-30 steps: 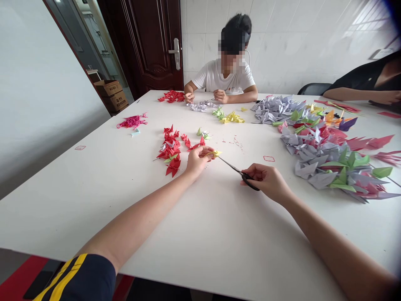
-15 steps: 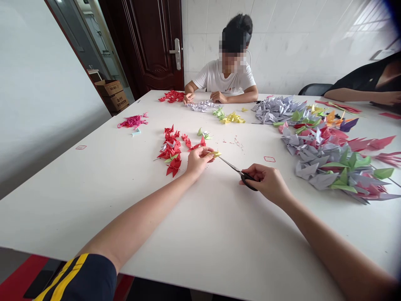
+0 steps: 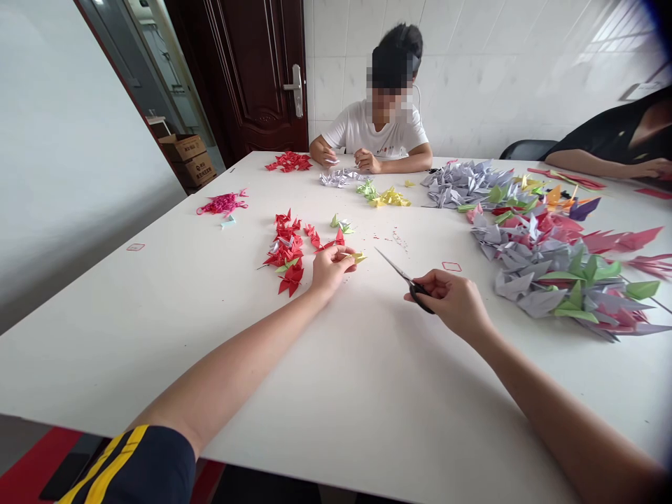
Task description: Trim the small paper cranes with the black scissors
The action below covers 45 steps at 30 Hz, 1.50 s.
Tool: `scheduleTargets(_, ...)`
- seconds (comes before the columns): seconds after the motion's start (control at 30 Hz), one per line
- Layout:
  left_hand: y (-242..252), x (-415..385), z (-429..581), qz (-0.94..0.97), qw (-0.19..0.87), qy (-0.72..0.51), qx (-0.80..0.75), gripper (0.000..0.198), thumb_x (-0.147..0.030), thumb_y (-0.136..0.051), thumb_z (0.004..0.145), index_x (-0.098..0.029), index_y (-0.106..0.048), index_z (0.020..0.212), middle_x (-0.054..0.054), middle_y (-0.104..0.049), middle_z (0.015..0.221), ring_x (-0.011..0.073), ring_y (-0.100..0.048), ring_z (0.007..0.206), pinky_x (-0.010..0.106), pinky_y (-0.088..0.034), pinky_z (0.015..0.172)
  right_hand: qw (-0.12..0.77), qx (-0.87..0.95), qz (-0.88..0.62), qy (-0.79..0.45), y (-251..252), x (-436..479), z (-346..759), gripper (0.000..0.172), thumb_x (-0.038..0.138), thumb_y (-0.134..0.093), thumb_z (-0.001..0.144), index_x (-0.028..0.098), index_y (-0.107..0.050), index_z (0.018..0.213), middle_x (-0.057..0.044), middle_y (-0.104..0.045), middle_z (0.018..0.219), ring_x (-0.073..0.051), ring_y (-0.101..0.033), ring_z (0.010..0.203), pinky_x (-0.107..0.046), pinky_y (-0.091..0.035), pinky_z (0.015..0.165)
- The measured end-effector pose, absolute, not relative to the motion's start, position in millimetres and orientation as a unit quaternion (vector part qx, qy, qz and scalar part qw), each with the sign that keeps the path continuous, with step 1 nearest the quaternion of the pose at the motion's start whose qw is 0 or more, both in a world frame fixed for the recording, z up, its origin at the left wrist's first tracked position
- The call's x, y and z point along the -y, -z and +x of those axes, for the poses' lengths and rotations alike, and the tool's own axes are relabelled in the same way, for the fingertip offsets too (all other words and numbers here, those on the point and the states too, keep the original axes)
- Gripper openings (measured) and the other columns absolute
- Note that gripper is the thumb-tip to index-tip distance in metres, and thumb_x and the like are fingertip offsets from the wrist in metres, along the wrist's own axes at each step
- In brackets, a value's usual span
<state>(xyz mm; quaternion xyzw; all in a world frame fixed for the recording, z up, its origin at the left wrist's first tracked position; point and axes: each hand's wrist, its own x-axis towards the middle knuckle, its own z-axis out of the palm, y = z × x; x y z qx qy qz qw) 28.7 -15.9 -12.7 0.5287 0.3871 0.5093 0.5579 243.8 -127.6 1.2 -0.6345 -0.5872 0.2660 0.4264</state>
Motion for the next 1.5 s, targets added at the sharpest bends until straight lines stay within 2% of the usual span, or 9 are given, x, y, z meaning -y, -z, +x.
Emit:
scheduleTargets(0.13, 12.0, 16.3, 28.3, 0.53, 0.57, -0.504, -0.374, 0.02, -0.024, -0.072, 0.07, -0.014, -0.066, 0.086, 0.007, -0.068, 0.082, 0.0147, -0.065, 0.072, 0.034, -0.056, 0.077, 0.445, 0.548, -0.645, -0.294, -1.0, 123.4, 252.9, 0.033, 0.044, -0.076, 0.065, 0.019, -0.061, 0.081, -0.009, -0.071, 0.075, -0.023, -0.068, 0.068, -0.027, -0.043, 0.05)
scheduleTargets(0.3, 13.4, 15.9, 28.8, 0.544, 0.568, -0.505, -0.356, 0.021, -0.026, -0.07, 0.073, -0.013, -0.065, 0.088, 0.007, -0.068, 0.084, 0.0141, -0.065, 0.073, 0.032, -0.055, 0.077, 0.413, 0.576, -0.659, -0.251, 1.6, 124.0, 250.3, 0.023, 0.036, -0.072, 0.069, 0.02, -0.063, 0.082, -0.004, -0.069, 0.07, -0.017, -0.063, 0.061, -0.026, -0.043, 0.054)
scheduleTargets(0.47, 12.3, 16.8, 28.2, 0.535, 0.574, -0.516, -0.344, 0.021, -0.022, -0.069, 0.073, -0.015, -0.065, 0.092, 0.004, -0.068, 0.08, 0.0132, -0.065, 0.073, 0.032, -0.054, 0.078, 0.391, 0.6, -0.666, -0.206, 4.3, 124.5, 248.6, 0.022, 0.036, -0.071, 0.07, 0.02, -0.064, 0.082, -0.001, -0.067, 0.067, -0.012, -0.052, 0.052, -0.025, -0.038, 0.051)
scheduleTargets(0.57, 11.3, 17.0, 27.9, 0.514, 0.59, -0.528, -0.332, 0.025, -0.022, -0.07, 0.072, -0.016, -0.067, 0.095, 0.003, -0.068, 0.081, 0.0126, -0.065, 0.073, 0.033, -0.054, 0.082, 0.396, 0.597, -0.667, -0.207, 5.0, 124.2, 249.7, 0.02, 0.034, -0.07, 0.07, 0.02, -0.064, 0.083, -0.001, -0.066, 0.067, -0.012, -0.051, 0.053, -0.025, -0.037, 0.05)
scheduleTargets(0.67, 11.6, 16.3, 28.2, 0.507, 0.6, -0.528, -0.322, 0.023, -0.023, -0.073, 0.07, -0.015, -0.068, 0.091, 0.004, -0.069, 0.083, 0.0127, -0.065, 0.072, 0.034, -0.053, 0.083, 0.4, 0.598, -0.664, -0.2, 4.9, 124.4, 249.6, 0.019, 0.034, -0.07, 0.07, 0.02, -0.064, 0.083, 0.0, -0.064, 0.066, -0.012, -0.051, 0.053, -0.024, -0.036, 0.05)
scheduleTargets(1.0, 11.2, 16.6, 28.1, 0.532, 0.598, -0.509, -0.316, 0.029, -0.029, -0.077, 0.068, -0.015, -0.067, 0.091, 0.004, -0.069, 0.082, 0.0147, -0.067, 0.076, 0.031, -0.051, 0.08, 0.411, 0.608, -0.649, -0.201, 4.5, 126.7, 246.9, 0.02, 0.033, -0.07, 0.072, 0.02, -0.065, 0.085, 0.0, -0.061, 0.065, -0.014, -0.058, 0.055, -0.024, -0.037, 0.051)
scheduleTargets(1.2, 11.5, 16.1, 28.1, 0.53, 0.599, -0.507, -0.322, 0.03, -0.03, -0.078, 0.067, -0.016, -0.066, 0.09, 0.005, -0.069, 0.082, 0.0151, -0.066, 0.076, 0.033, -0.05, 0.082, 0.42, 0.612, -0.649, -0.167, 3.8, 128.0, 245.1, 0.018, 0.033, -0.071, 0.071, 0.021, -0.065, 0.083, 0.0, -0.066, 0.067, -0.014, -0.059, 0.056, -0.025, -0.042, 0.053)
scheduleTargets(1.37, 11.5, 15.8, 28.0, 0.538, 0.591, -0.502, -0.329, 0.032, -0.033, -0.079, 0.065, -0.016, -0.066, 0.089, 0.005, -0.069, 0.08, 0.0143, -0.065, 0.074, 0.031, -0.049, 0.078, 0.446, 0.618, -0.627, -0.163, 3.3, 130.2, 241.3, 0.017, 0.031, -0.069, 0.073, 0.021, -0.064, 0.086, -0.001, -0.069, 0.068, -0.016, -0.063, 0.058, -0.025, -0.045, 0.054)
scheduleTargets(1.5, 11.8, 15.2, 28.2, 0.544, 0.589, -0.497, -0.331, 0.033, -0.033, -0.08, 0.065, -0.016, -0.066, 0.089, 0.005, -0.069, 0.08, 0.0149, -0.065, 0.074, 0.031, -0.05, 0.077, 0.424, 0.638, -0.623, -0.159, 3.5, 131.6, 239.3, 0.016, 0.029, -0.068, 0.074, 0.021, -0.064, 0.086, -0.002, -0.07, 0.069, -0.017, -0.065, 0.062, -0.026, -0.046, 0.055)
